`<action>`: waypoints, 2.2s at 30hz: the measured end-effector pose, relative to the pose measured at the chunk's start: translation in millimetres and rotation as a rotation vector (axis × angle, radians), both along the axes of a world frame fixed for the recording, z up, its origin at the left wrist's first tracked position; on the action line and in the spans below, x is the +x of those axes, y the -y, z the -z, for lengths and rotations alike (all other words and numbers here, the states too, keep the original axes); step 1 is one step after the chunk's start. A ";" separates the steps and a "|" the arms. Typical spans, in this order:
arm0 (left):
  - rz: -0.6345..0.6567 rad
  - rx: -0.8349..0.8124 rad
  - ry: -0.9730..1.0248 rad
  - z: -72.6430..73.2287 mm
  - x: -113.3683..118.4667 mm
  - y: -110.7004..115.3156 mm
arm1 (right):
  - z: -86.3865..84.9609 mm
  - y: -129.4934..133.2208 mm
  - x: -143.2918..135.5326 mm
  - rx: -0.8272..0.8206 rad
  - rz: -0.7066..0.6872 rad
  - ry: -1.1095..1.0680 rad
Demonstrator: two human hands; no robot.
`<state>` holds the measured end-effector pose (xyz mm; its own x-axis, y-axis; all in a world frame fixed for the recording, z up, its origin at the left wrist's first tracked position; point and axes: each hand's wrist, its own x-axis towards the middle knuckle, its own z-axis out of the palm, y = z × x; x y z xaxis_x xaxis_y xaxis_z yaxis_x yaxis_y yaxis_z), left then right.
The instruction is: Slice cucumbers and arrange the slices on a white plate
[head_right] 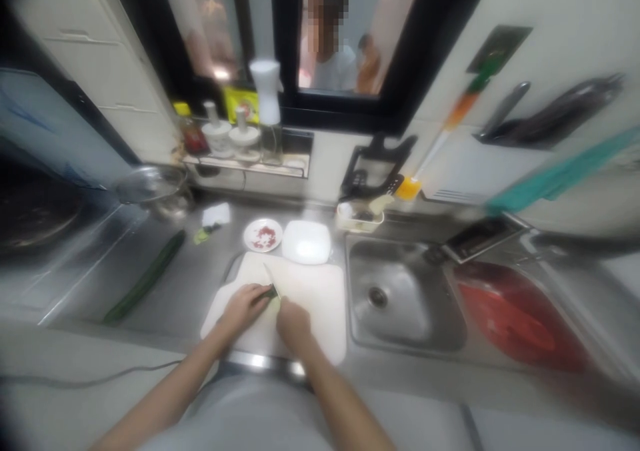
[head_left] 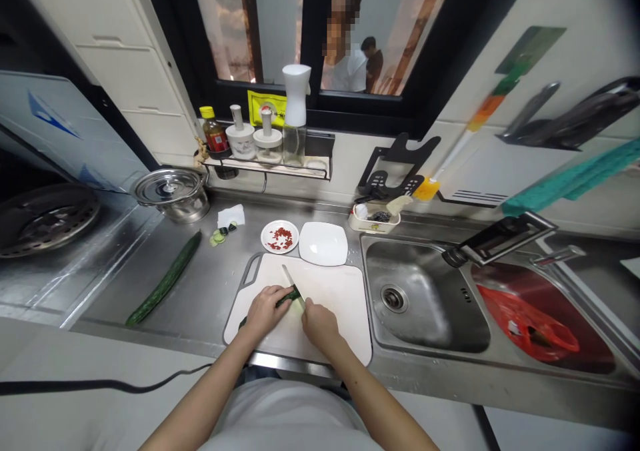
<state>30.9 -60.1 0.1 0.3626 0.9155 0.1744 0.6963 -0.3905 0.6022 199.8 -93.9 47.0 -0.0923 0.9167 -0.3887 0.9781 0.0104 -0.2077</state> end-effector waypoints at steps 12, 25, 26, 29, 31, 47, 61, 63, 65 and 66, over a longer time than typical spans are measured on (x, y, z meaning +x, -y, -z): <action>-0.204 -0.011 0.140 -14.5 -2.5 -2.8 | -14.7 8.3 21.6 0.144 0.003 0.123; -0.250 0.113 -0.063 -43.4 3.5 -22.1 | -12.3 13.7 18.6 0.348 -0.007 0.186; -0.222 0.106 -0.083 -45.2 4.8 -23.9 | -12.6 13.7 18.9 0.364 -0.023 0.184; -0.153 0.066 -0.104 -49.3 6.7 -27.4 | -14.2 13.1 19.6 0.387 -0.061 0.175; -0.125 0.032 -0.091 -50.2 6.7 -27.7 | -14.9 12.6 20.0 0.382 -0.070 0.174; -0.582 -0.235 0.562 -19.3 -23.9 -49.8 | -17.4 23.4 37.0 0.203 0.104 0.150; -0.644 -0.276 0.176 28.8 -33.0 -98.3 | -18.6 25.2 48.7 0.013 0.332 -0.060; -0.635 -0.252 0.136 27.5 -32.7 -98.4 | -19.6 22.3 48.5 -0.005 0.326 -0.050; -0.620 -0.227 0.105 26.5 -31.9 -98.5 | -20.3 20.0 48.4 -0.013 0.322 -0.041; -0.612 -0.213 0.095 26.2 -31.3 -98.8 | -20.4 19.2 48.3 -0.015 0.319 -0.038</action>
<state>-0.3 38.7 -26.2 -0.2429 0.9696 -0.0278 0.6949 0.1939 0.6925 248.2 -113.1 67.5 0.1842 0.8961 -0.4040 0.9232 -0.2987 -0.2417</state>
